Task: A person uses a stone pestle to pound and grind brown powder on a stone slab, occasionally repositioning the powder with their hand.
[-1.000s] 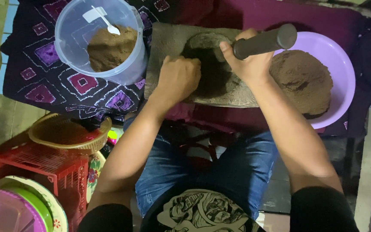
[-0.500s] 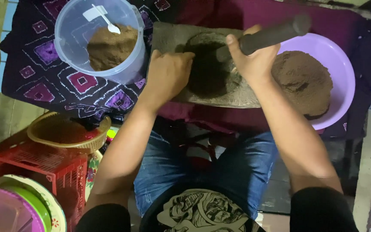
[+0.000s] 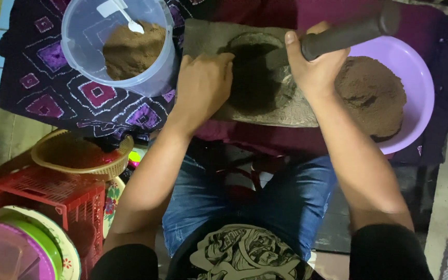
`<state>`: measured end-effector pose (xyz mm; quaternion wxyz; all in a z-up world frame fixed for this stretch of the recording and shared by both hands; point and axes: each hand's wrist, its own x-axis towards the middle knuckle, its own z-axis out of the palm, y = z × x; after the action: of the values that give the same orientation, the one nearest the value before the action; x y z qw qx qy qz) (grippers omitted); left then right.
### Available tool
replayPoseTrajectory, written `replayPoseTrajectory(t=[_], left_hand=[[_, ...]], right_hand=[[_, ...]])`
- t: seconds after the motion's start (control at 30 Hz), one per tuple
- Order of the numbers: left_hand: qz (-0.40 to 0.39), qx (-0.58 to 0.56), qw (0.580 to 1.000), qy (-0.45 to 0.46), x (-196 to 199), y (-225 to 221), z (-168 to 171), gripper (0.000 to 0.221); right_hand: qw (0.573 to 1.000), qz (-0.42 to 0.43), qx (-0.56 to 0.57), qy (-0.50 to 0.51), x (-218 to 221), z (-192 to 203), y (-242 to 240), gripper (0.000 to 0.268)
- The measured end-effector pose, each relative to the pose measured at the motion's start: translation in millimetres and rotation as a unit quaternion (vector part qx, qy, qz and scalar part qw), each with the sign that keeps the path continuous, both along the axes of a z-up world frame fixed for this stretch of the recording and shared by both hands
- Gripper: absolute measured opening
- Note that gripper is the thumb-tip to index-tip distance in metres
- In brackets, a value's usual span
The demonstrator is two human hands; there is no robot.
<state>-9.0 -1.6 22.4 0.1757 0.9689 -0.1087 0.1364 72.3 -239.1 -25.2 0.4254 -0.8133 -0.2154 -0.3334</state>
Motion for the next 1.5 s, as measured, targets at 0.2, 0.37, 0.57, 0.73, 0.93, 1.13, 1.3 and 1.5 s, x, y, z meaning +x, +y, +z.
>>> replayPoseTrajectory(t=[0.2, 0.37, 0.57, 0.73, 0.93, 1.13, 1.3, 1.5], left_hand=[[-0.041, -0.091, 0.992, 0.071, 18.1, -4.0, -33.2, 0.035], [-0.052, -0.146, 0.982, 0.112, 7.3, 11.5, 1.7, 0.03], [-0.045, -0.12, 0.988, 0.09, 18.2, 27.6, -0.7, 0.029], [-0.087, -0.131, 0.982, 0.1, 12.2, 22.4, 1.4, 0.03], [-0.031, 0.009, 0.998, 0.058, 12.8, 18.9, -10.0, 0.03], [-0.057, 0.138, 0.988, 0.035, 19.0, -3.6, -42.2, 0.024], [-0.031, 0.104, 0.994, 0.023, 11.8, 5.8, -24.1, 0.031], [-0.074, 0.083, 0.989, 0.101, 11.7, -2.9, -26.9, 0.029]], right_hand=[[0.998, 0.049, -0.015, -0.027, 1.6, -4.9, 0.2, 0.04], [1.0, 0.012, -0.003, 0.007, 0.8, -4.1, -1.1, 0.033], [0.999, 0.0, 0.028, 0.033, 4.7, -10.0, -2.8, 0.033], [0.998, -0.001, 0.043, 0.048, 5.2, -8.3, -0.9, 0.032], [1.0, -0.004, -0.02, 0.019, 1.2, -5.0, -2.2, 0.037], [0.994, 0.008, -0.105, 0.011, 0.6, -8.1, 0.0, 0.041], [0.993, 0.037, -0.11, -0.006, -0.9, -7.6, 2.6, 0.036], [0.991, 0.045, -0.122, -0.025, 0.0, -8.9, 0.1, 0.039]])
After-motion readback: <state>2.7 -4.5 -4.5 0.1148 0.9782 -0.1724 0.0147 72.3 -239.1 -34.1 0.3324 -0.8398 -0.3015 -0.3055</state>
